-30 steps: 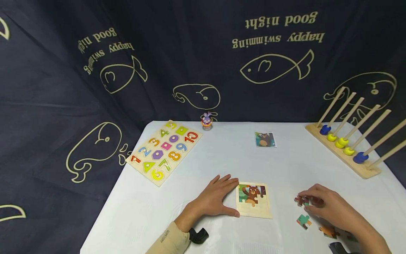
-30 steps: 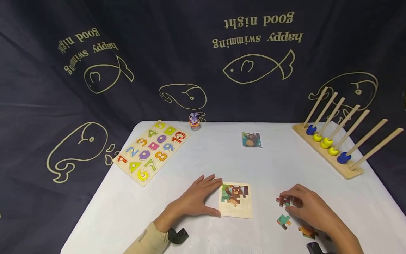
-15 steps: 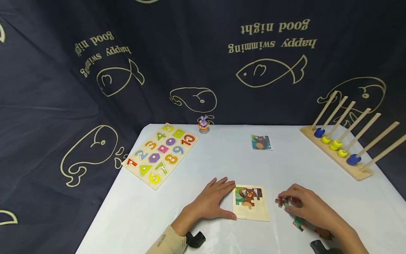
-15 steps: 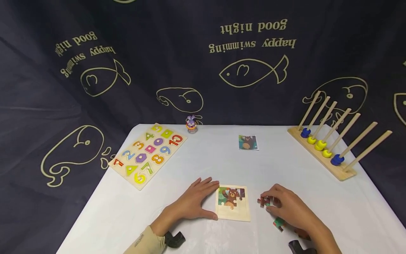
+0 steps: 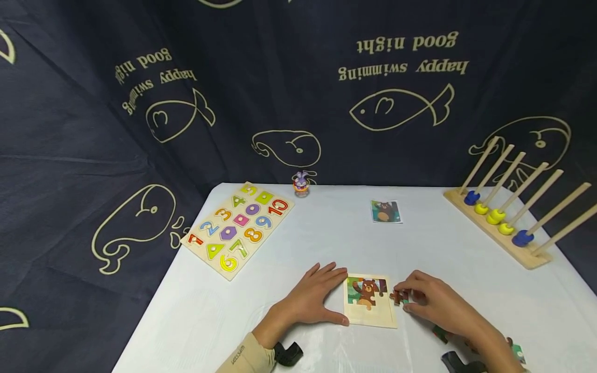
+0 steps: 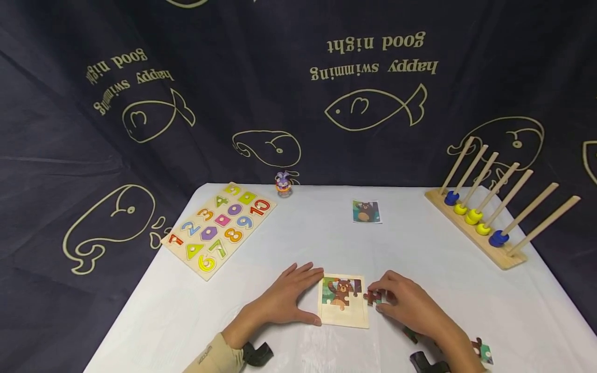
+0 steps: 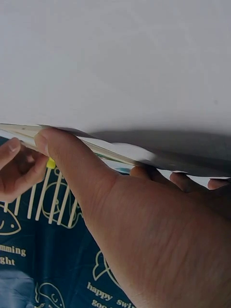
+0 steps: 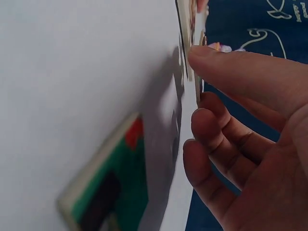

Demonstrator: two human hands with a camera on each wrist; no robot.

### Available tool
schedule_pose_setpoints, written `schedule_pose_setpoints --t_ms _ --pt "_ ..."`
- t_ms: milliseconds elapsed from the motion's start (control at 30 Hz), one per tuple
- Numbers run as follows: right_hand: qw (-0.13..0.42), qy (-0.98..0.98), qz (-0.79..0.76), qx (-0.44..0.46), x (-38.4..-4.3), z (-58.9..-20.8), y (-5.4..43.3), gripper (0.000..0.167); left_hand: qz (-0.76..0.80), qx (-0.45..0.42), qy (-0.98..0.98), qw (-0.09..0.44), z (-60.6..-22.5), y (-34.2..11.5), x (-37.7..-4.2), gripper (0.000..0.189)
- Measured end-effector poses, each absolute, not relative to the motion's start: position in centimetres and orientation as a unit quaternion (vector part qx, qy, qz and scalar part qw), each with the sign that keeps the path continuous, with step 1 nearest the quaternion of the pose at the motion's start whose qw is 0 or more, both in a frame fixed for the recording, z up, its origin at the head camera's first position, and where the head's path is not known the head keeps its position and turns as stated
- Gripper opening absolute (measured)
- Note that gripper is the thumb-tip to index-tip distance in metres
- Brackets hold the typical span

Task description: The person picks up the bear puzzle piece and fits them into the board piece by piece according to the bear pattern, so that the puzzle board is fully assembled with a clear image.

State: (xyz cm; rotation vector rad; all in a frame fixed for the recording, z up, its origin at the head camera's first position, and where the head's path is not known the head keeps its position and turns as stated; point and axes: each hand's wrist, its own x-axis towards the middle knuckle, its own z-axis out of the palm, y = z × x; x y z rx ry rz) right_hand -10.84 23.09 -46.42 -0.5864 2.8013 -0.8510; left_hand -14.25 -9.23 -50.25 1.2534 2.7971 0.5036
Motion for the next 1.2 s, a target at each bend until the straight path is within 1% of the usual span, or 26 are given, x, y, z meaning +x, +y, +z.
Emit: schedule_pose_setpoints --t_ms 533,867,1200 --pt "0.07 0.922 -0.28 -0.259 -11.2 -47.0 21.0 0.034 0.162 0.408 0.899 0.013 -50.3 -9.2 -14.3 0.104" --pt "0.069 0.922 -0.273 -0.265 -11.7 -46.7 19.5 0.03 0.157 0.407 0.9 0.014 -50.1 -9.4 -14.4 0.104" --pt "0.066 0.931 -0.261 -0.245 -11.7 -46.6 19.3 0.03 0.156 0.401 0.902 0.026 -50.3 -9.3 -14.6 0.105"
